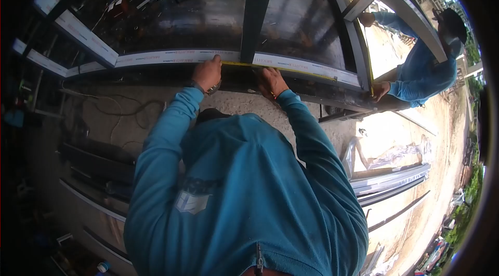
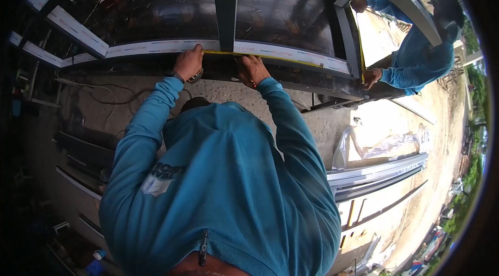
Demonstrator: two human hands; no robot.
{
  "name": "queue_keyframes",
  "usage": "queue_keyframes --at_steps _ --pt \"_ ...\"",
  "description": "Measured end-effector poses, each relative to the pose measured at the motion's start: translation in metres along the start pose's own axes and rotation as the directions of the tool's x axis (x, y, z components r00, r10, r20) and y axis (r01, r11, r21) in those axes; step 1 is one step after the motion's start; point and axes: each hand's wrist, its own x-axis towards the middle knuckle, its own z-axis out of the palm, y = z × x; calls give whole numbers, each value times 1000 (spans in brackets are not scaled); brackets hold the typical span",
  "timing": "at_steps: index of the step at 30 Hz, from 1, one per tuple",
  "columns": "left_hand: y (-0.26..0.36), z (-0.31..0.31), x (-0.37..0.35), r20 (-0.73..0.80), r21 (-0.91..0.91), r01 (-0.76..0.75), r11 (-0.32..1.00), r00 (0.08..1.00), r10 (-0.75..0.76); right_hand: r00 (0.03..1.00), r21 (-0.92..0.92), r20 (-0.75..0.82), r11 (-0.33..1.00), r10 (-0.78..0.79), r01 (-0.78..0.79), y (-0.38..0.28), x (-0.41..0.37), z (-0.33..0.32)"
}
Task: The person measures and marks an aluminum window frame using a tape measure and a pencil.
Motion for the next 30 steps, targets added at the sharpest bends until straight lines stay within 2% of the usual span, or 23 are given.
queue_keyframes --at_steps 11,30 --pt "3 6 1 -21 -5 -22 1000 1000 22 989 -48 -141 998 -42 36 -5 -1 3" --pt "-1 1 4 0 -13 -26 1000 1000 26 993 -31 -118 999 -10 6 -4 3 5"
